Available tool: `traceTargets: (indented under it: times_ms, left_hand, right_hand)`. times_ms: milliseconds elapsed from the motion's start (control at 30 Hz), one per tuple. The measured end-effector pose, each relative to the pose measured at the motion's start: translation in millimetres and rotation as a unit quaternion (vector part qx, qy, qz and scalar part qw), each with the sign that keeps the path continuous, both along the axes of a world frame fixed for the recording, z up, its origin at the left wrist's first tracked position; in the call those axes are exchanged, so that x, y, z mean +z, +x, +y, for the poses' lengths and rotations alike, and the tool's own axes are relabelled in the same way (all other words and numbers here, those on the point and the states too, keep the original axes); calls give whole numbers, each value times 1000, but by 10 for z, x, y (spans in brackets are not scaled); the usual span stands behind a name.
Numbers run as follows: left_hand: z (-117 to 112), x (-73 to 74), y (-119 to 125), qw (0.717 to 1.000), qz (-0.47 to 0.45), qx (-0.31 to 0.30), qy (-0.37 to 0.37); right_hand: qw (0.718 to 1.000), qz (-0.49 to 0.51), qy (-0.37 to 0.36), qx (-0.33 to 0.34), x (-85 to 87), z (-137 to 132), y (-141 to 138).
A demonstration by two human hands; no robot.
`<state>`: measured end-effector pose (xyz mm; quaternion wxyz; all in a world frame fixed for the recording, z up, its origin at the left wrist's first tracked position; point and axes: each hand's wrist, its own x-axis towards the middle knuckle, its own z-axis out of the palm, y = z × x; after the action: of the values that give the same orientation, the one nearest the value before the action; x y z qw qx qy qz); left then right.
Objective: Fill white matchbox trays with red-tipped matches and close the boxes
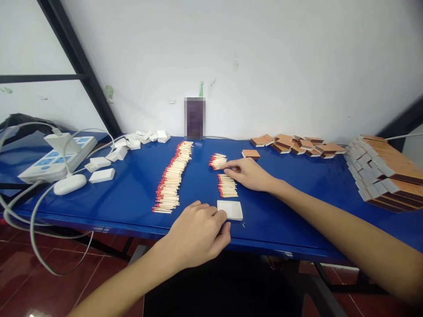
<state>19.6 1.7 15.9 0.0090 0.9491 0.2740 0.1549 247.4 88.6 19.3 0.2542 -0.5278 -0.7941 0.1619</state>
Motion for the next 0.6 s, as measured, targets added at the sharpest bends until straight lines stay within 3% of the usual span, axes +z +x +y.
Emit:
traceTargets:
  times_ms: [600]
  left_hand:
    - [3, 0, -7, 1000, 4, 2, 3]
  right_hand:
    - [1000, -2, 0, 2, -2, 5, 5]
